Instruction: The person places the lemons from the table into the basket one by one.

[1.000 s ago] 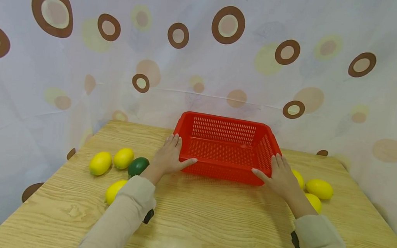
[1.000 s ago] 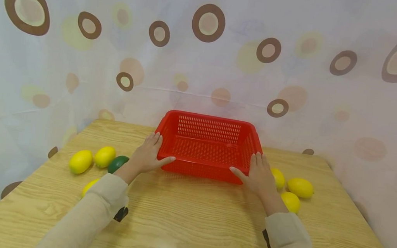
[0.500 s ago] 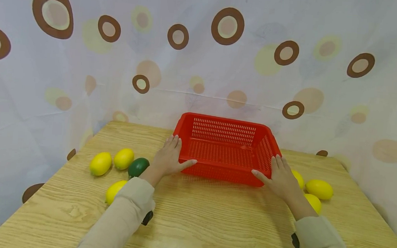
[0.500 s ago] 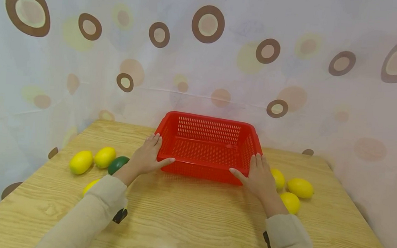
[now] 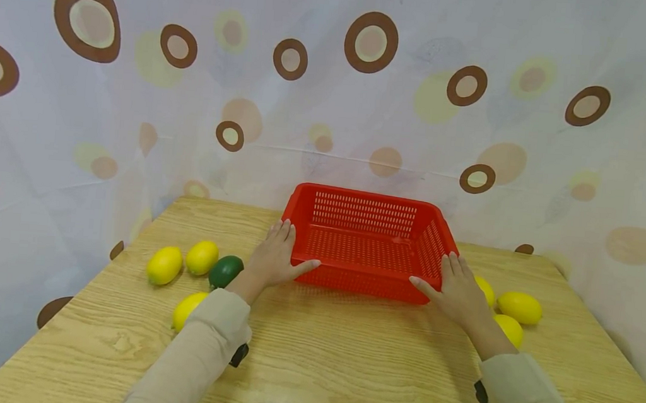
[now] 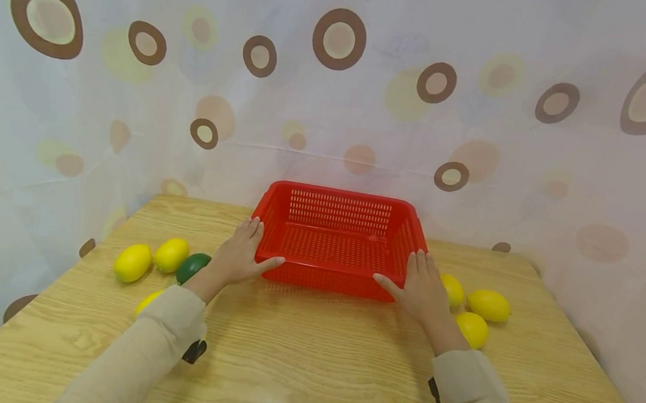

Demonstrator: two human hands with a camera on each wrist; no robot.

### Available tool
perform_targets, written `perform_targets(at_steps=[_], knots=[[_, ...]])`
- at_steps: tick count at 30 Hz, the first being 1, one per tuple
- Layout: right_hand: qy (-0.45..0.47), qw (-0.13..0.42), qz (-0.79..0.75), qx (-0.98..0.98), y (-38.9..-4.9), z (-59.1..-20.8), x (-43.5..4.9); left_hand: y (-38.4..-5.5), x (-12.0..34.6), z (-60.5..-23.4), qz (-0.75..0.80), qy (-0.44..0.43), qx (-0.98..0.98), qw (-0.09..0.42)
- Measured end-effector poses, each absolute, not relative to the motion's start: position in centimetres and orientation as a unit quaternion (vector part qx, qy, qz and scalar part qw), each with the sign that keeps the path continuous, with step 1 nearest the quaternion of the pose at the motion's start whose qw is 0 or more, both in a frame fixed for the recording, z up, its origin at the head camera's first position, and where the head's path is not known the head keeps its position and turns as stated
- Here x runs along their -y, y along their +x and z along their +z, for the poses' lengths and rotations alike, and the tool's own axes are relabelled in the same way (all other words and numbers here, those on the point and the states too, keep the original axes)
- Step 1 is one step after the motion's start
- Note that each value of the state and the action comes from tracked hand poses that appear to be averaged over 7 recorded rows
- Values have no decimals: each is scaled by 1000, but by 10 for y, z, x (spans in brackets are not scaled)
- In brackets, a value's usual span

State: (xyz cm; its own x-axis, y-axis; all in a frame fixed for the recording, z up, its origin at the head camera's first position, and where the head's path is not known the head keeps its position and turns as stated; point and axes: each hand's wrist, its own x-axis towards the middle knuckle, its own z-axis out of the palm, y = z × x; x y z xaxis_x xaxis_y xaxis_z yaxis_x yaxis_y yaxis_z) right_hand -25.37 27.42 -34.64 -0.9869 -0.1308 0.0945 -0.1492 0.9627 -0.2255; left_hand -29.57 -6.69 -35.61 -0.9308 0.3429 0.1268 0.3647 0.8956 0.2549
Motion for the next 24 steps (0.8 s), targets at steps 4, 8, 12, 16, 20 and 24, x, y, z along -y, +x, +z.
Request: perform_targets(at_steps=[4, 8, 12, 16, 20, 24], knots=[[71, 44, 112, 990, -253, -346, -274, -296, 67, -356, -133, -185, 973, 42], [73, 50, 109, 990, -252, -347, -273, -296, 67, -356, -134, -186, 972, 44], [72, 48, 110, 990, -252, -349, -274, -296, 67, -357, -134, -187, 972, 47], [71, 45, 110, 990, -252, -349, -275, -296, 67, -358, -132, -188, 972, 53], [71, 49, 109, 990, -252, -348, -274, -295, 67, -358, -137, -186, 972, 52], [70, 49, 107, 991, -252, -348, -274, -295, 67, -357, -142, -184, 971, 49]])
